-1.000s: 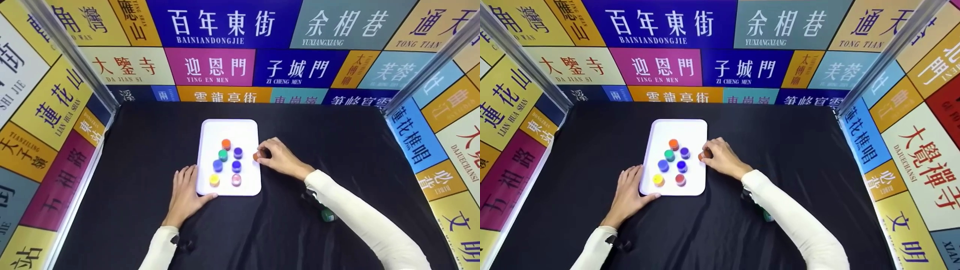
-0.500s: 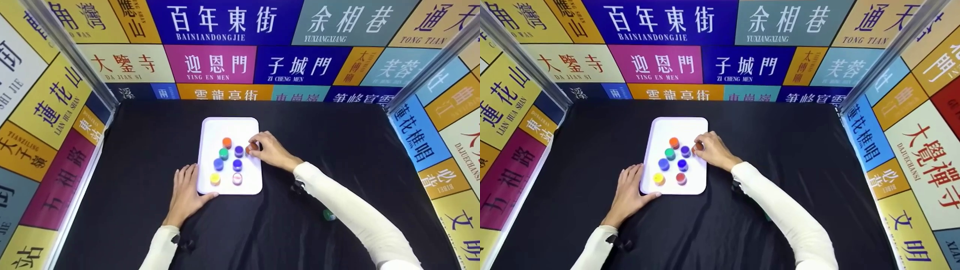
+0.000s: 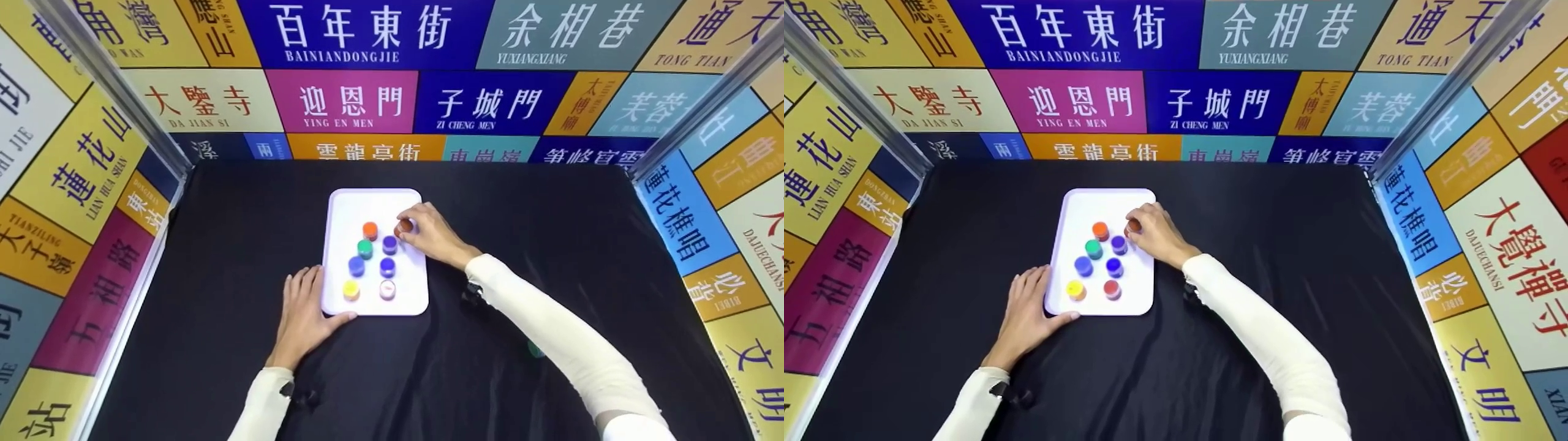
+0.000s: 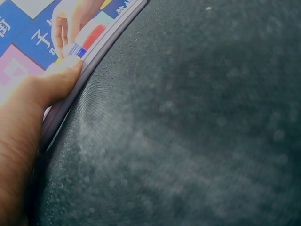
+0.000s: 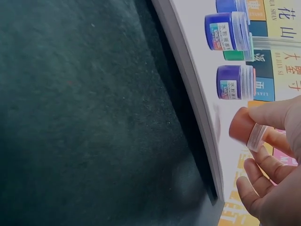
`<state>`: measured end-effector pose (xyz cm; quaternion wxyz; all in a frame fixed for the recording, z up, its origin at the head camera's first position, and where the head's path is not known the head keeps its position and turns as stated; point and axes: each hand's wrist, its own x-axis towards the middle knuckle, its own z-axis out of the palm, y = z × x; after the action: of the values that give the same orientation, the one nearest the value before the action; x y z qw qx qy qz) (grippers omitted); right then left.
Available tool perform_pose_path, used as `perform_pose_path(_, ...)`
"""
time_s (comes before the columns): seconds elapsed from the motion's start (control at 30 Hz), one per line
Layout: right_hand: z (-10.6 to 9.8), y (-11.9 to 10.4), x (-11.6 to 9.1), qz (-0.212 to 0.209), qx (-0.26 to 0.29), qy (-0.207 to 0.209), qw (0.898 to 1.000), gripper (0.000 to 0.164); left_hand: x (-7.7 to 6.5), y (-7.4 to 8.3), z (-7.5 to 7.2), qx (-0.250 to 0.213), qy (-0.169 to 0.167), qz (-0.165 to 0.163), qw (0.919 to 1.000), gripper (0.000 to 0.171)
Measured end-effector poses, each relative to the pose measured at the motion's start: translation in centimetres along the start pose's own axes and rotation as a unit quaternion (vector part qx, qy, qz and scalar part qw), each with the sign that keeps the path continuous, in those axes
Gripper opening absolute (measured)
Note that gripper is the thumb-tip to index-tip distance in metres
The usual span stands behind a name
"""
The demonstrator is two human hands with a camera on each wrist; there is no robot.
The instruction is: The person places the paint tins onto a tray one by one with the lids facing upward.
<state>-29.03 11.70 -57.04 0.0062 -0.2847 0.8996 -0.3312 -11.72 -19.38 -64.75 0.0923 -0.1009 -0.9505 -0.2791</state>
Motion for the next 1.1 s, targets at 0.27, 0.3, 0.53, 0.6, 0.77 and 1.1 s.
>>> perform_pose_path(0.27, 1.4, -0.7, 1.5, -0.009, -0.013, 0.000, 1.000, 0.036, -0.1, -0.2, -0.2, 0.003, 0.023, 0.016, 0.9996, 0.122)
perform_pose_path(0.3, 1.4, -0.9, 1.7, -0.008, -0.014, -0.003, 1.000, 0.037, -0.1, -0.2, -0.2, 0.002, 0.024, 0.016, 0.9996, 0.122)
perform_pose_path(0.53, 1.8, -1.3, 2.7, -0.014, -0.022, -0.017, 1.000, 0.039, -0.1, -0.1, -0.1, -0.004, 0.009, 0.004, 0.9999, 0.122)
perform_pose_path(0.6, 1.8, -1.2, 2.8, -0.016, -0.027, -0.020, 0.999, 0.039, -0.1, 0.0, 0.0, -0.002, 0.011, 0.009, 0.9999, 0.121)
perform_pose_path(0.77, 2.0, -1.1, 2.9, -0.019, -0.039, -0.028, 0.999, 0.040, -0.1, -0.1, 0.1, 0.000, 0.007, 0.006, 1.0000, 0.121)
perform_pose_path(1.1, 0.5, -0.8, 1.3, -0.034, -0.022, -0.031, 0.999, 0.038, 0.0, -0.2, -0.1, 0.003, -0.007, -0.005, 1.0000, 0.123)
